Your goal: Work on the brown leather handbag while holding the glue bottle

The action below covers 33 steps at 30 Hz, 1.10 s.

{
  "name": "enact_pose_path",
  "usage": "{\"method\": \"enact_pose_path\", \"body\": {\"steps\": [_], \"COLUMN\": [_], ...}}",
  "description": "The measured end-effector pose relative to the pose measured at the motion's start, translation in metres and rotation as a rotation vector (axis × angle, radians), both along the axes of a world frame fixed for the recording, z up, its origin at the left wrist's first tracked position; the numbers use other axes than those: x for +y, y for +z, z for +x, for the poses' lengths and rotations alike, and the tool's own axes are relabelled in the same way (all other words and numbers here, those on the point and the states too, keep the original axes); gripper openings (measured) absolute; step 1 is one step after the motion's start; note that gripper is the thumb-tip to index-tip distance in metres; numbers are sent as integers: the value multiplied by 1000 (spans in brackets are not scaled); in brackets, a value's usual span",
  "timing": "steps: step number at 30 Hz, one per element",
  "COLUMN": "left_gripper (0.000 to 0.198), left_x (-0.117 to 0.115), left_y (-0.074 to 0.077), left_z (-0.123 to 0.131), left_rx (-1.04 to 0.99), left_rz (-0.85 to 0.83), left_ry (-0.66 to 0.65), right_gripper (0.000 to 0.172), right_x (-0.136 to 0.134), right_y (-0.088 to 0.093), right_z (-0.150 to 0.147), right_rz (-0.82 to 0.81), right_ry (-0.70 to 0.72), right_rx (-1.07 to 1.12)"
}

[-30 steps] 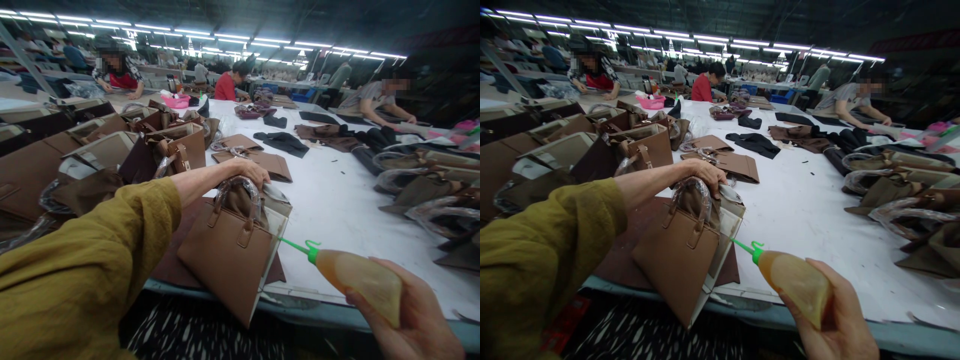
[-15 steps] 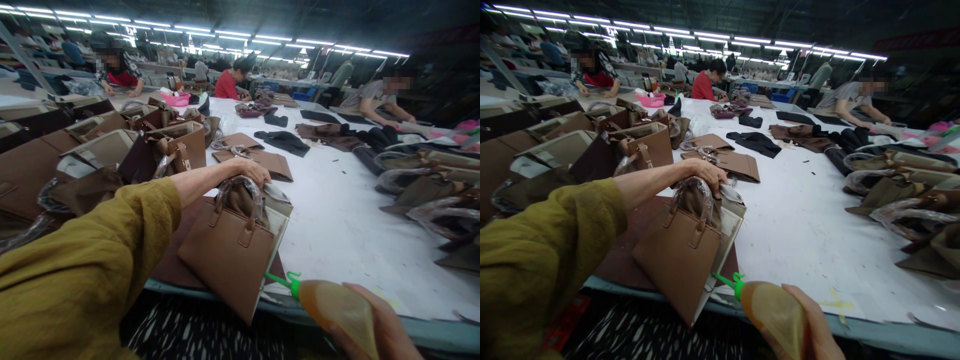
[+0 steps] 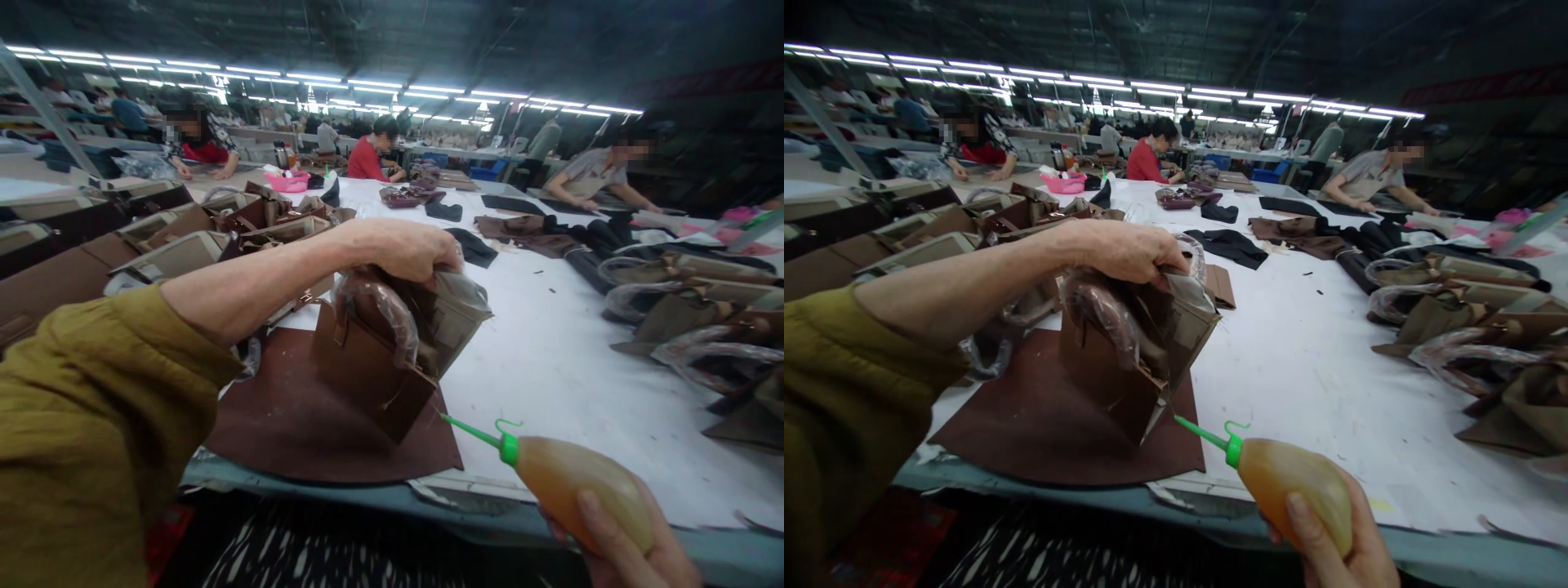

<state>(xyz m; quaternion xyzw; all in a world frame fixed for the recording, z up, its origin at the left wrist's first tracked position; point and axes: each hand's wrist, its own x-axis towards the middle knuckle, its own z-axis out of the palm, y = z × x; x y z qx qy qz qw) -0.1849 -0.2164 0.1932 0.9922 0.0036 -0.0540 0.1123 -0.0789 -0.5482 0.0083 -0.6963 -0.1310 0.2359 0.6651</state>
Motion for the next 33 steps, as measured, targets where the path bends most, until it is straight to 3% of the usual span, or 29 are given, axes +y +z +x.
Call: {"method": "enact_pose_path", "body": {"steps": [4,8,10,14,21,26,33], "left_gripper": [23,18,16,20,15,13,17], "left_x": [-10,-10,-13,-24,-15,-15,-25], "left_y": [-26,-44,-43,-36,-34,-37,-44], "left_z": [-20,-42,-52,-64,-41,-33,-61], "left_rx": [-123,-149,-137,-44,91,105,126], "left_rz": [209,181,154,132,133,146,107], "left_ry": [5,108,120,-10,-66,-69,-28], "right_gripper": [56,55,58,64,61,57,57], "right_x": [14,29,38,57,73,83,81], "right_y": [-9,-16,-17,-16,-17,-27,-36], "right_z": [-4,-3,-3,-3,-1,-1,-1], "right_rz": [-16,-79,-105,-125,-163,-176,-207], "right_ry": [18,44,61,96,122,156,160], "right_rx": [-57,-133,-179,-279,-459,-435,-350]}}
